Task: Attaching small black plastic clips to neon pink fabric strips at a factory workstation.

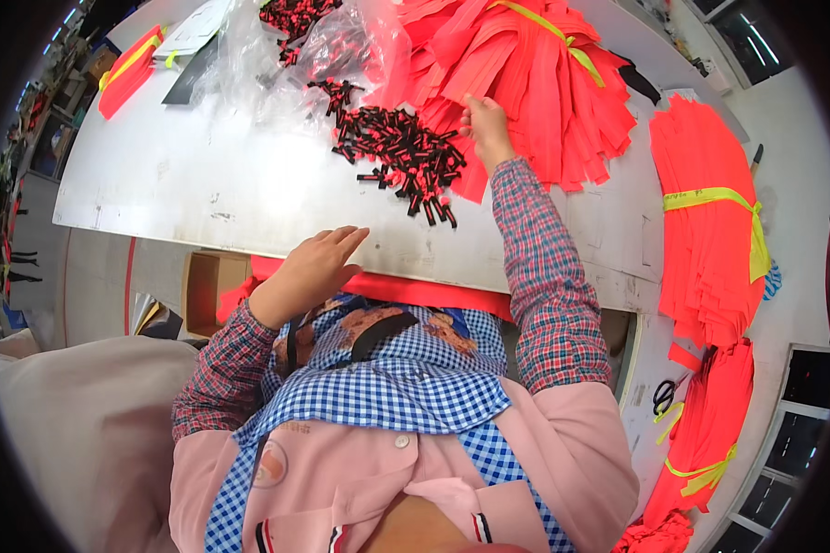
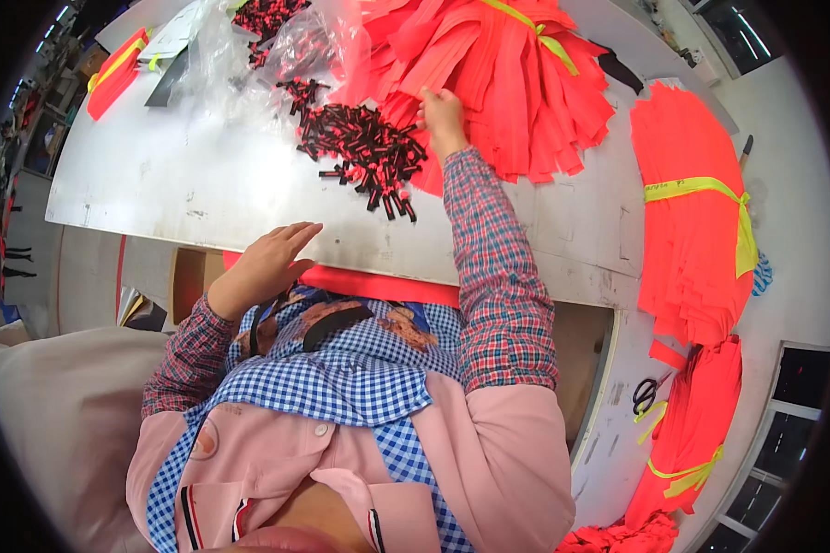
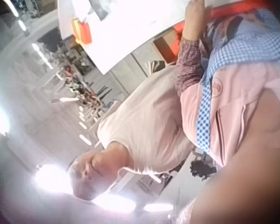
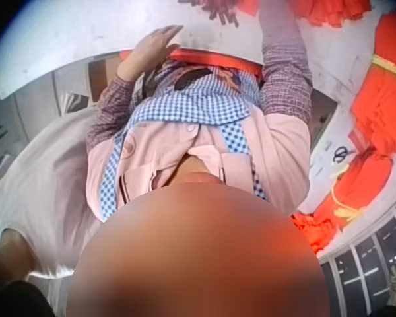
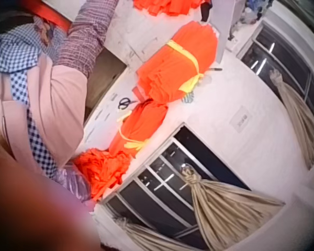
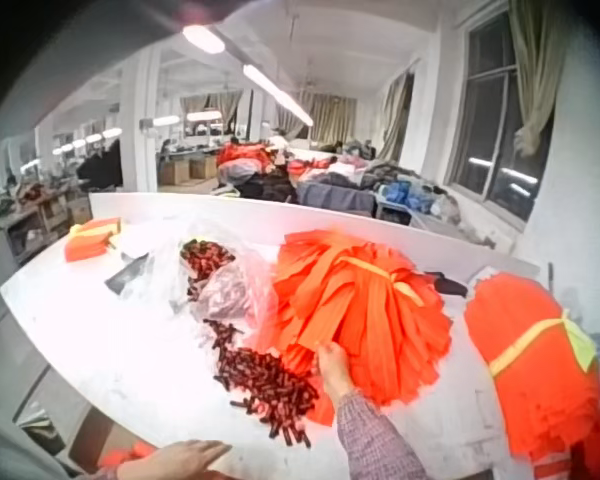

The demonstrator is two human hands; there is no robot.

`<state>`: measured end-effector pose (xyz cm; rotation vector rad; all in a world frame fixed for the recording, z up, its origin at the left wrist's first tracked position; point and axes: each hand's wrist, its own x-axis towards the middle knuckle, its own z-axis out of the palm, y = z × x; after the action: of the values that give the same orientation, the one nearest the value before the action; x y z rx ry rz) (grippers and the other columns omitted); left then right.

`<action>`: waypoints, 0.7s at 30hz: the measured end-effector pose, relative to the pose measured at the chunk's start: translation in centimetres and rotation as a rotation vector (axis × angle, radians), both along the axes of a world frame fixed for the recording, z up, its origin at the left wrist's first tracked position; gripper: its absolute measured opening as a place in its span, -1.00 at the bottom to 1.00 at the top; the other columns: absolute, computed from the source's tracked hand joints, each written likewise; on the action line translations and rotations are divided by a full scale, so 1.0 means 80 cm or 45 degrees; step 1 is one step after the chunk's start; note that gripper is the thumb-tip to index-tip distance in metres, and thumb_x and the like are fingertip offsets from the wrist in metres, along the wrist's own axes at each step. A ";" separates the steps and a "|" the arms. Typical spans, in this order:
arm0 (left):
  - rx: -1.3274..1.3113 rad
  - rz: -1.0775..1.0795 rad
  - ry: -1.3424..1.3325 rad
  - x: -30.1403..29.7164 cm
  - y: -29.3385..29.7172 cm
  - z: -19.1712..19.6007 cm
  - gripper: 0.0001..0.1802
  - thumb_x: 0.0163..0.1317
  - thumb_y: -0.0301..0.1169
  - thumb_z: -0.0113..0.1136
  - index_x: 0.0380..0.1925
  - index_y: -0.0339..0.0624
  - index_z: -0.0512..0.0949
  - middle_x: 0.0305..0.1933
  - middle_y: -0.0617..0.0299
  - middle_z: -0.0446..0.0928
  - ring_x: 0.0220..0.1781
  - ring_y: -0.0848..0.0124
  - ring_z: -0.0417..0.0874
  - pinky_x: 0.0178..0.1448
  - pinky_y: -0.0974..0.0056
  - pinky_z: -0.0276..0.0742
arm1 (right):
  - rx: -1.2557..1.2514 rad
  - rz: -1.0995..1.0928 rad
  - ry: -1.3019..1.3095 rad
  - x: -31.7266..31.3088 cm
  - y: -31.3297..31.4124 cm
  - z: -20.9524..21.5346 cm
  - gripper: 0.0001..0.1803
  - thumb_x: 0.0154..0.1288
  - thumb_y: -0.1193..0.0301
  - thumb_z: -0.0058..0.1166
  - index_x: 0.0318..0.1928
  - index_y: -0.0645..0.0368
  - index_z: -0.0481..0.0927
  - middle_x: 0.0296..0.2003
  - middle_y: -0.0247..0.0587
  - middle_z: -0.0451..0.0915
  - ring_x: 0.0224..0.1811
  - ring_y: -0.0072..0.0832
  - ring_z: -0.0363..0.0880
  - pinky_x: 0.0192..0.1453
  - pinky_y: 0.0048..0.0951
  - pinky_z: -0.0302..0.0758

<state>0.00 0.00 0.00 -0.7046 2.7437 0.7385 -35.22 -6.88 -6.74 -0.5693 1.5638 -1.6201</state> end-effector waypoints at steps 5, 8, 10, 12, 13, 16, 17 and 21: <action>-0.396 0.212 0.854 -0.056 -0.018 0.022 -0.30 0.17 -0.45 0.18 0.31 -0.23 0.18 0.34 -0.04 0.27 0.31 -0.02 0.35 0.33 0.10 0.33 | -0.303 0.422 0.094 0.103 0.084 0.062 -0.78 0.34 0.32 0.08 -0.42 0.13 0.46 -0.58 -0.44 0.45 -0.59 -0.70 0.41 -0.55 -0.62 0.37; -0.389 0.196 1.129 -0.092 -0.038 0.031 -0.35 0.13 -0.48 0.20 0.26 -0.24 0.28 0.29 -0.01 0.35 0.29 -0.02 0.38 0.34 0.10 0.32 | -0.468 0.637 0.099 0.153 0.153 0.095 -0.78 0.40 0.29 0.04 -0.34 0.16 0.46 -0.53 -0.42 0.47 -0.52 -0.69 0.42 -0.42 -0.62 0.40; -0.280 0.102 1.158 -0.104 -0.049 0.037 -0.40 0.12 -0.48 0.20 0.22 -0.23 0.34 0.28 -0.01 0.37 0.31 -0.01 0.36 0.35 0.11 0.31 | -0.389 0.621 0.135 0.169 0.174 0.113 -0.78 0.40 0.28 0.04 -0.32 0.17 0.47 -0.51 -0.42 0.47 -0.50 -0.69 0.42 -0.41 -0.62 0.40; -0.207 0.026 1.274 -0.117 -0.055 0.038 -0.57 0.10 -0.53 0.18 0.04 -0.25 0.53 0.16 0.08 0.51 0.23 0.12 0.48 0.30 0.19 0.37 | -0.371 0.642 0.187 0.172 0.186 0.123 -0.78 0.42 0.28 0.02 -0.24 0.19 0.49 -0.44 -0.41 0.50 -0.45 -0.70 0.44 -0.38 -0.63 0.41; -0.208 0.018 1.274 -0.124 -0.058 0.037 -0.57 0.10 -0.53 0.18 0.04 -0.25 0.53 0.16 0.08 0.51 0.23 0.12 0.48 0.30 0.19 0.37 | -0.379 0.640 0.188 0.171 0.189 0.125 -0.78 0.42 0.28 0.02 -0.24 0.19 0.49 -0.44 -0.41 0.50 -0.45 -0.70 0.44 -0.38 -0.63 0.41; 0.310 0.477 1.654 -0.147 -0.084 0.035 -0.70 0.23 -0.58 0.08 -0.03 -0.33 0.56 -0.08 0.20 0.61 -0.10 0.40 0.61 0.00 0.27 0.58 | -0.409 0.583 0.004 0.171 0.196 0.117 -0.77 0.43 0.28 0.02 -0.18 0.21 0.52 -0.41 -0.41 0.50 -0.42 -0.71 0.46 -0.36 -0.64 0.43; 0.634 0.726 1.823 -0.155 -0.106 0.040 -0.75 0.29 -0.56 0.05 -0.05 -0.31 0.57 -0.11 0.18 0.60 -0.13 0.41 0.60 -0.10 0.28 0.62 | -0.385 0.559 0.025 0.170 0.198 0.111 -0.77 0.43 0.29 0.00 -0.15 0.21 0.52 -0.39 -0.41 0.51 -0.41 -0.71 0.46 -0.35 -0.65 0.43; 0.395 0.772 2.413 -0.128 -0.199 0.077 -0.83 0.32 -0.43 0.13 -0.14 -0.24 0.52 -0.18 0.28 0.53 -0.17 0.47 0.55 -0.11 0.29 0.64 | -0.183 0.512 0.084 0.166 0.215 0.076 -0.78 0.44 0.31 -0.03 -0.14 0.22 0.53 -0.37 -0.41 0.51 -0.39 -0.72 0.47 -0.34 -0.66 0.44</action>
<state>-10.26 -15.91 6.16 -1.0304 3.3273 3.2150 -21.98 10.31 -0.64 -0.9567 1.2829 -1.4201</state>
